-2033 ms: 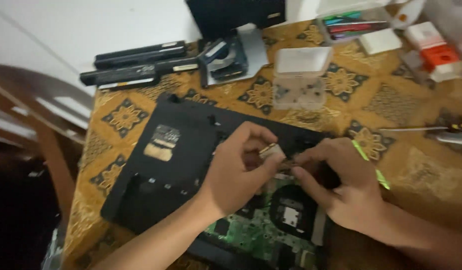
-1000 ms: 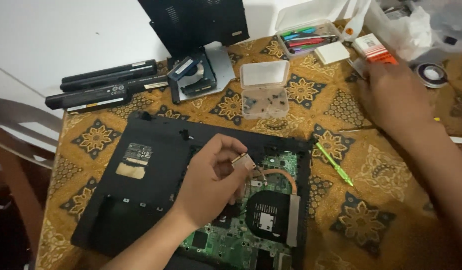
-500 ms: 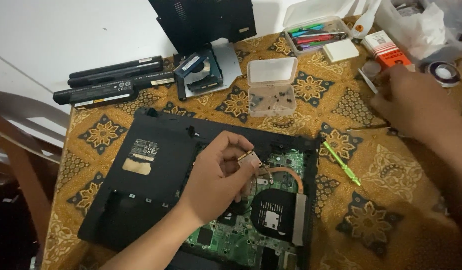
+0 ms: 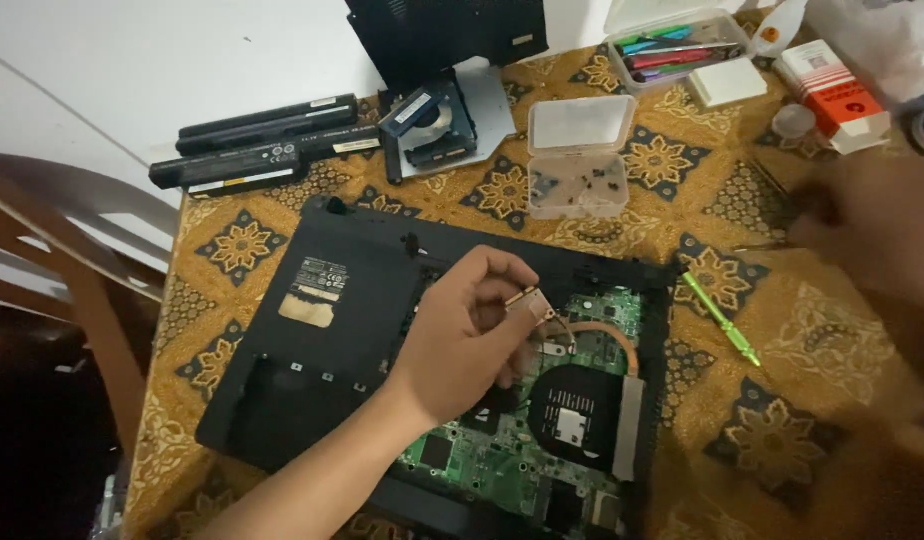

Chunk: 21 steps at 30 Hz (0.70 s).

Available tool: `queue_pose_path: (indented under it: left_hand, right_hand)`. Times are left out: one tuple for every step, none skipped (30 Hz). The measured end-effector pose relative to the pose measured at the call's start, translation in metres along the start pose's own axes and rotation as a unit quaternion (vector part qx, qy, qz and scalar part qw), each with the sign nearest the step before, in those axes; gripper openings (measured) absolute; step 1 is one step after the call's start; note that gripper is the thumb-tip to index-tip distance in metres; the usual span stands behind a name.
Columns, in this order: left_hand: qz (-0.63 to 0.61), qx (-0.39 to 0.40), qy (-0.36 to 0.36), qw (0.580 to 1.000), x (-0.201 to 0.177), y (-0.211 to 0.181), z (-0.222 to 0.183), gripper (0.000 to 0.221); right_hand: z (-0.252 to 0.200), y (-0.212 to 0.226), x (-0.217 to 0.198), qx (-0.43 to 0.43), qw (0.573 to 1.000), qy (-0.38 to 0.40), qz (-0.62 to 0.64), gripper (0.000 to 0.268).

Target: The person is disassembling a laptop, specifically removing a RAM module and disconnecting internal ribbon cables from the motherboard.

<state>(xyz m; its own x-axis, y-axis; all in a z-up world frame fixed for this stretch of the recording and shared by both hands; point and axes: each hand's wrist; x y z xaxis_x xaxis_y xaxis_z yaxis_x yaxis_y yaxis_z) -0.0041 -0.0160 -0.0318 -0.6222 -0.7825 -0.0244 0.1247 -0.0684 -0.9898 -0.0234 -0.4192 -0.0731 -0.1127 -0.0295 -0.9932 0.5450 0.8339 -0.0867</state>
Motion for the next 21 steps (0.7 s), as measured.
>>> queue_pose_path:
  left_hand:
    - [0.007,0.001,0.005,1.0,0.0,0.0,0.0,0.025]
    - [0.014,0.002,0.01,1.0,-0.001,0.0,0.0,0.025]
    - [0.016,0.0,0.009,1.0,0.0,-0.001,0.0,0.025]
    - [-0.003,0.005,0.004,1.0,0.0,-0.002,-0.001,0.021]
    - [-0.023,0.013,-0.002,1.0,0.002,-0.002,0.0,0.018]
    - [-0.022,0.014,-0.003,1.0,0.001,-0.003,-0.001,0.018]
    - [-0.012,0.013,-0.002,1.0,0.001,-0.004,-0.001,0.018]
    - [-0.002,0.012,0.0,1.0,0.001,-0.004,0.0,0.018]
    - [-0.003,0.011,-0.001,1.0,0.0,-0.004,0.0,0.018]
    - [-0.009,0.013,0.003,1.0,0.0,-0.003,0.0,0.02]
    - [-0.016,0.015,0.005,1.0,-0.001,-0.002,0.0,0.021]
    - [-0.016,0.013,0.003,1.0,-0.001,-0.002,0.0,0.021]
    - [-0.009,0.013,0.008,1.0,-0.001,-0.002,0.0,0.022]
    - [-0.001,0.013,0.013,1.0,-0.002,-0.002,0.0,0.023]
    - [0.0,0.011,0.013,1.0,-0.002,-0.002,0.0,0.023]
    - [-0.005,0.013,0.012,1.0,-0.002,-0.002,0.001,0.021]
    - [-0.011,0.015,0.012,1.0,-0.003,-0.002,0.0,0.018]
    - [-0.011,0.011,0.01,1.0,-0.003,-0.001,0.0,0.018]
    - [-0.005,0.024,0.012,1.0,-0.004,-0.001,0.0,0.017]
    - [0.001,0.037,0.014,0.999,-0.004,0.0,0.001,0.016]
    - [0.0,0.035,0.013,0.999,-0.004,0.0,0.0,0.016]
  right_hand:
    - [0.006,-0.002,0.009,-0.002,0.998,-0.036,-0.051,0.023]
    - [0.011,-0.003,0.018,-0.003,0.992,-0.072,-0.101,0.031]
    - [0.015,-0.004,0.026,-0.004,0.993,-0.071,-0.099,0.031]
    - [0.019,-0.005,0.035,-0.031,0.99,-0.115,-0.075,0.03]
    - [0.023,-0.006,0.042,-0.057,0.984,-0.162,-0.053,0.033]
    - [0.024,-0.006,0.042,-0.058,0.984,-0.163,-0.052,0.033]
    - [0.025,-0.006,0.042,-0.053,0.984,-0.155,-0.065,0.029]
    - [0.026,-0.006,0.042,-0.048,0.985,-0.146,-0.078,0.031]
    - [0.013,0.001,0.03,-0.048,0.985,-0.145,-0.079,0.031]
    - [0.0,0.008,0.017,-0.086,0.987,-0.137,0.006,0.021]
    - [-0.013,0.016,0.005,-0.123,0.98,-0.128,0.092,0.016]
    - [-0.028,0.024,0.0,-0.124,0.98,-0.126,0.091,0.016]
    - [-0.043,0.033,-0.004,-0.176,0.969,-0.102,0.143,0.016]
    - [-0.058,0.041,-0.008,-0.227,0.951,-0.077,0.196,0.02]
    - [-0.077,0.066,-0.024,-0.228,0.95,-0.076,0.198,0.02]
    - [-0.095,0.09,-0.039,-0.122,0.982,0.088,0.114,0.024]
    - [-0.114,0.114,-0.055,-0.002,0.969,0.244,0.028,0.032]
    - [-0.114,0.114,-0.041,-0.004,0.969,0.247,0.027,0.032]
    - [-0.115,0.114,-0.027,-0.069,0.962,0.26,0.042,0.019]
    - [-0.115,0.114,-0.013,-0.135,0.952,0.27,0.058,0.036]
    - [-0.114,0.102,0.006,-0.135,0.951,0.272,0.057,0.036]
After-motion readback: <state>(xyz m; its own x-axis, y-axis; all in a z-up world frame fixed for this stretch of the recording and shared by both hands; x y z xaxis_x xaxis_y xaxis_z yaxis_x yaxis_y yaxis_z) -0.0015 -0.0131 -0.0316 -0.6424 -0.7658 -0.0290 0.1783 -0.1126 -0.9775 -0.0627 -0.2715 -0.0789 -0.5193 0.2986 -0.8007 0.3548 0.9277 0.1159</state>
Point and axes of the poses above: each hand's wrist, its own z-axis towards the middle knuckle, its own x-axis out of the palm, y = z × x, and after that the axes turned 14 degrees about x, right-handed
